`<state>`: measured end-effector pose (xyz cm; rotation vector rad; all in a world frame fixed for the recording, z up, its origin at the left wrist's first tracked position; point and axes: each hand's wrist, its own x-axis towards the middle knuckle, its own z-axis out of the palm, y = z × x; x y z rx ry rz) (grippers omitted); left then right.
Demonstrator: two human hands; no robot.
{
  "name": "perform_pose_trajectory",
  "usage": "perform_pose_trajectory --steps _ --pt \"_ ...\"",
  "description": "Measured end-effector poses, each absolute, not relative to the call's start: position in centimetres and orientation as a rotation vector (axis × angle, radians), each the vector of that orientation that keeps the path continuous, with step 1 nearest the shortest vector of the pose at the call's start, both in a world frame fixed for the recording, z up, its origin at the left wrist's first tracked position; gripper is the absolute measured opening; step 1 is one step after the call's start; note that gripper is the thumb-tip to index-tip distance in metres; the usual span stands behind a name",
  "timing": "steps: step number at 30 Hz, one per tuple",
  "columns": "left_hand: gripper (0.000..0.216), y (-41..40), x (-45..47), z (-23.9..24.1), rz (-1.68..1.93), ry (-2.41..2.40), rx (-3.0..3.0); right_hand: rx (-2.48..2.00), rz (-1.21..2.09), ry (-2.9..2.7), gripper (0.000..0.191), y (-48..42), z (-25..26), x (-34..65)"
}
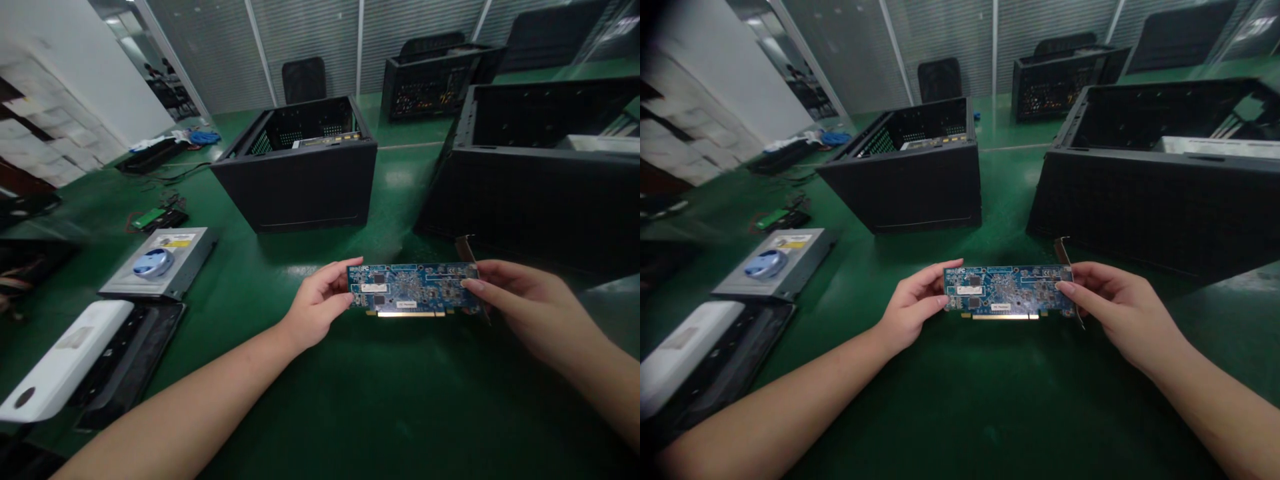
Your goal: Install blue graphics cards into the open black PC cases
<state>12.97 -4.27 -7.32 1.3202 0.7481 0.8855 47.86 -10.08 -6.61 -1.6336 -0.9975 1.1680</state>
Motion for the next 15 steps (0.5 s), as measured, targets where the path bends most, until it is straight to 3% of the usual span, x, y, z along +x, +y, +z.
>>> perform_pose_trajectory --steps 15 --pt "0.046 -4.3 13.2 -7.4 0.941 0.739 1.37 -1.682 1.021 -1.123 0.063 -10.2 -7.3 48.3"
